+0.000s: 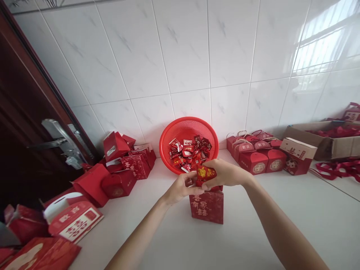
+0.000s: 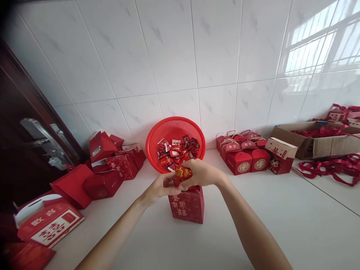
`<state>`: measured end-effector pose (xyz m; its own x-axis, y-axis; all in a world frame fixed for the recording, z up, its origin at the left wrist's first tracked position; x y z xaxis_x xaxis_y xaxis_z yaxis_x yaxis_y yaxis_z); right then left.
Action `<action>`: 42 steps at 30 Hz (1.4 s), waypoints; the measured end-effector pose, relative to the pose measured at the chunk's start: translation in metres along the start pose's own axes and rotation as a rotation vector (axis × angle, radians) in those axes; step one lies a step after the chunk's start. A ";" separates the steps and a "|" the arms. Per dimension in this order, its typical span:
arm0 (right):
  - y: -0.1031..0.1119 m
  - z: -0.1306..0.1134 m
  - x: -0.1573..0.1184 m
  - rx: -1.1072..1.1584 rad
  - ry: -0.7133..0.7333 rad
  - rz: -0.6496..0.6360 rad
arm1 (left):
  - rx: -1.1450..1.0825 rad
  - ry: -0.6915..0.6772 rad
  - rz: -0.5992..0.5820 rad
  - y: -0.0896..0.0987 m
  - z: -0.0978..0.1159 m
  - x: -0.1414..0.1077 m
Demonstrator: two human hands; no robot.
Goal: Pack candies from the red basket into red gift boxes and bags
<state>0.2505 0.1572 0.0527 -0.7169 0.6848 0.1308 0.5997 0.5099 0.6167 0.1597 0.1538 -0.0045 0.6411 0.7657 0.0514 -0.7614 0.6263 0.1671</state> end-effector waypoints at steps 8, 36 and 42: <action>0.016 -0.004 -0.007 0.028 0.034 0.060 | -0.008 -0.002 -0.020 0.001 -0.006 0.001; -0.011 -0.021 -0.016 -0.298 0.029 -0.152 | -0.075 0.036 0.014 0.009 -0.016 0.000; -0.029 -0.021 -0.010 -0.337 0.070 -0.203 | -0.120 0.037 0.001 0.009 -0.017 -0.001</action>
<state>0.2325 0.1242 0.0500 -0.8384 0.5446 0.0249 0.3009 0.4241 0.8542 0.1505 0.1613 -0.0194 0.6380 0.7699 0.0145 -0.7695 0.6368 0.0481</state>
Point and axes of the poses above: each hand's wrist, its own x-axis towards the middle knuckle, its own y-axis out of the back of the hand, z = x × y, the point moved 10 cm from there along x, towards the middle knuckle, and after that the axes turned 7 degrees about -z, right-handed, at the moved point
